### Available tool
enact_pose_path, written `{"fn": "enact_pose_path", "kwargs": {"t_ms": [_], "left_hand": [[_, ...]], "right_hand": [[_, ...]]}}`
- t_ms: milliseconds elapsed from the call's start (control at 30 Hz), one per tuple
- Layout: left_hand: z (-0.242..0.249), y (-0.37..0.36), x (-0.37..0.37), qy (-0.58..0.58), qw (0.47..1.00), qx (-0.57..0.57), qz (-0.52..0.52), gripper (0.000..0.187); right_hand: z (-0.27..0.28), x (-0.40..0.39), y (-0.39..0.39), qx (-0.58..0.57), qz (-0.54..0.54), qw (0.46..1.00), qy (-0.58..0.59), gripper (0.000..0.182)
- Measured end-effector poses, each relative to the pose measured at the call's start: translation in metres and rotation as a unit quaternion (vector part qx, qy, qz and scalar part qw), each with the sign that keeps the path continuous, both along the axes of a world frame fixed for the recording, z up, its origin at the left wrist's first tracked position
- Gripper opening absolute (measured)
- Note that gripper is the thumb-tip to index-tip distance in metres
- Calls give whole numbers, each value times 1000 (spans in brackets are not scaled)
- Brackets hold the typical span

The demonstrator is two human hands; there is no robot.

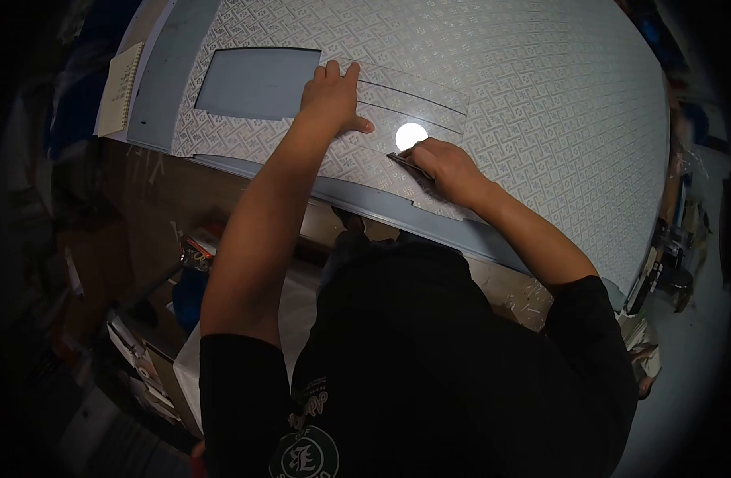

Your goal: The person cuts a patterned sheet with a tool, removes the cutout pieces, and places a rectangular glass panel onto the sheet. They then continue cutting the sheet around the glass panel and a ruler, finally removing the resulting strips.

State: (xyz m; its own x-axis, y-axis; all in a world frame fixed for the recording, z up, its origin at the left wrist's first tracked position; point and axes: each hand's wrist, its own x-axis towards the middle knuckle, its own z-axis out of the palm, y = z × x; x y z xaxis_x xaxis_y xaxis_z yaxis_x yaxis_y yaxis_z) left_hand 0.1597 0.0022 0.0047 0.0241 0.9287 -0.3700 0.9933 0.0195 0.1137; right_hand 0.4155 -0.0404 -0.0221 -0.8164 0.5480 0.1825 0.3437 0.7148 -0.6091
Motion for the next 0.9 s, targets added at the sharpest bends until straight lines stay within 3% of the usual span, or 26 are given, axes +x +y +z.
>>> {"fn": "enact_pose_path", "kwargs": {"t_ms": [900], "left_hand": [[-7,0,0,7,1000,14,-11,119]], "right_hand": [[-4,2,-2,-19,-13,999,-25,13]]}}
